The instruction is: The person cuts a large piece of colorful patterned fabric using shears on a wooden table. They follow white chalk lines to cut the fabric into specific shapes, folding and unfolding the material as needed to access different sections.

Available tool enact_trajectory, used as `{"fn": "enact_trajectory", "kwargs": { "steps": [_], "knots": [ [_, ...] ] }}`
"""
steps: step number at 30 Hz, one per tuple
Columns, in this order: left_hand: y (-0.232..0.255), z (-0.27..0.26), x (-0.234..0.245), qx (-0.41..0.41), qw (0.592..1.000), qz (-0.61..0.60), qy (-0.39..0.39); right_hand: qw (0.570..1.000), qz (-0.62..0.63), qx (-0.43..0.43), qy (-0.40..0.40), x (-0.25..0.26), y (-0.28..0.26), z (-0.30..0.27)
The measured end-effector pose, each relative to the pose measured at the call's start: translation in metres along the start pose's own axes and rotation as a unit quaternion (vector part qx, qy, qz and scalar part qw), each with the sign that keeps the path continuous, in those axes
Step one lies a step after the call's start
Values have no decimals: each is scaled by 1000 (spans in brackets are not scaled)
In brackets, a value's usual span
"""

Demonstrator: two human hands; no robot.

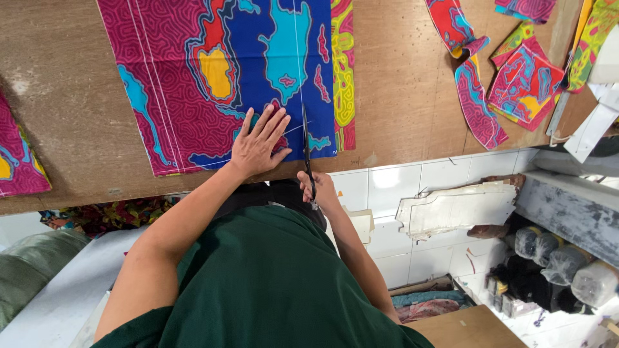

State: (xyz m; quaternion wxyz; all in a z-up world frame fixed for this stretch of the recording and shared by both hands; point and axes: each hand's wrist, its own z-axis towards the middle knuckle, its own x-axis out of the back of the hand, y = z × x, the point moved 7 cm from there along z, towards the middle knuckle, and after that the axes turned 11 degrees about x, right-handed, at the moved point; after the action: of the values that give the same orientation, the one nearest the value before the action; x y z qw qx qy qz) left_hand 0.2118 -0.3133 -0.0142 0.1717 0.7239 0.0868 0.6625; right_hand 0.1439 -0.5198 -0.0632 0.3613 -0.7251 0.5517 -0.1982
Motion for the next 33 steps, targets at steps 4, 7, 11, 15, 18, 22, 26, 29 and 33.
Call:
{"fn": "enact_trajectory", "kwargs": {
  "steps": [4, 7, 11, 15, 18, 22, 26, 29, 33],
  "knots": [
    [-1, 2, 1, 5, 1000, 28, 2, 1000, 4, 12, -9, 0, -14, 15],
    [1, -1, 1, 9, 1000, 25, -7, 999, 23, 19, -14, -3, -21, 30],
    [1, 3, 2, 9, 1000, 20, -10, 1000, -4, -13, -4, -1, -27, 39],
    [0, 2, 3, 8, 1000, 21, -11, 1000, 4, 4, -7, -2, -38, 49],
    [2, 1, 1, 13, 999, 42, -18, 1000, 25, 7, -13, -2, -44, 66],
    [1, 5, 2, 13, 999, 20, -35, 1000, 5, 15, -18, -3, -56, 76],
    [-1, 6, 7, 15, 999, 17, -26, 999, 35, 16, -22, -8, -70, 88],
    [2, 5, 4, 18, 999, 5, -34, 998, 40, 35, -27, -9, -80, 102],
    [5, 8, 1, 2, 999, 8, -38, 999, 17, 23, -17, -8, -89, 113]
  ]
}}
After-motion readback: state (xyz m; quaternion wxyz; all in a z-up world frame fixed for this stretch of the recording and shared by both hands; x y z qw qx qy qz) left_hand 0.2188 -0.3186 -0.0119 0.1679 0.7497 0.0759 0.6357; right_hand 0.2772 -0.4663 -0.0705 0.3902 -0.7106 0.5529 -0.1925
